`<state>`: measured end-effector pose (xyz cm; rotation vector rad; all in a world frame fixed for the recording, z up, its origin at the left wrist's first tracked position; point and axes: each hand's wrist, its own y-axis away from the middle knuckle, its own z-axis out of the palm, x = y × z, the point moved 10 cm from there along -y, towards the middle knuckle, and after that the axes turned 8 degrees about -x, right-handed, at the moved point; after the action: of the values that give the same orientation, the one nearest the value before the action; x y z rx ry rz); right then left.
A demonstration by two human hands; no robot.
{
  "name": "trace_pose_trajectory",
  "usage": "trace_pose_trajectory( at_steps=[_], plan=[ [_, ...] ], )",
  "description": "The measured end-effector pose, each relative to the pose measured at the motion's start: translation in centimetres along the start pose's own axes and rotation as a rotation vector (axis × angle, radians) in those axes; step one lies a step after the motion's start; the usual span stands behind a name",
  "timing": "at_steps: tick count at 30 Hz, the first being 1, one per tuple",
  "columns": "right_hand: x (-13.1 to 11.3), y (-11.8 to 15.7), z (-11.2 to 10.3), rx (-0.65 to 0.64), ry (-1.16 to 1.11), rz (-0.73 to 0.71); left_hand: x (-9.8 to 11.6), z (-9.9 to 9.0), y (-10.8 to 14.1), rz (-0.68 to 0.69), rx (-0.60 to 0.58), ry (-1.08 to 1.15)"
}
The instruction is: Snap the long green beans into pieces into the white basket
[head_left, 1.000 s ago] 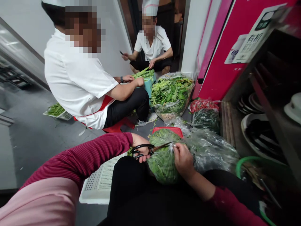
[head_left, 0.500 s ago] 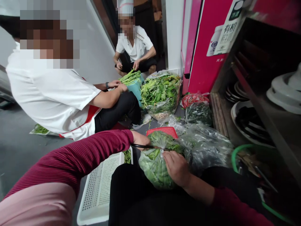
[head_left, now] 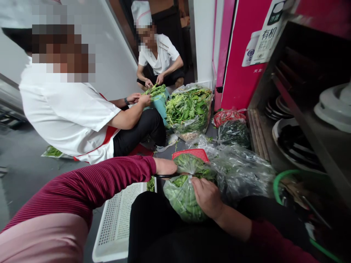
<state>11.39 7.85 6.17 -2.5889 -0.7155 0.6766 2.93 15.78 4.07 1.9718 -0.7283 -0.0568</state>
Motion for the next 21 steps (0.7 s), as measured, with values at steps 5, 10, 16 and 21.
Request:
trace_pose_trajectory(
  at_steps=[5,10,16,21],
  plan=[
    [-0.2,-0.1,-0.4,0.028,-0.009,0.005,0.9,0.1,0.4,-0.109,-0.009,-0.239],
    [-0.1,0.2,-0.5,0.076,-0.011,-0.007,1.3,0.3,1.1,-0.071,0.002,-0.313],
    [0.6,0.8,0.4,0.176,-0.081,0.01,0.4,0.9,1.5,-0.076,-0.017,-0.307],
    [1.9,0.9,0.6,0.093,-0.342,0.168,0.3,1.4,1.9,-0.108,0.012,-0.277]
  ],
)
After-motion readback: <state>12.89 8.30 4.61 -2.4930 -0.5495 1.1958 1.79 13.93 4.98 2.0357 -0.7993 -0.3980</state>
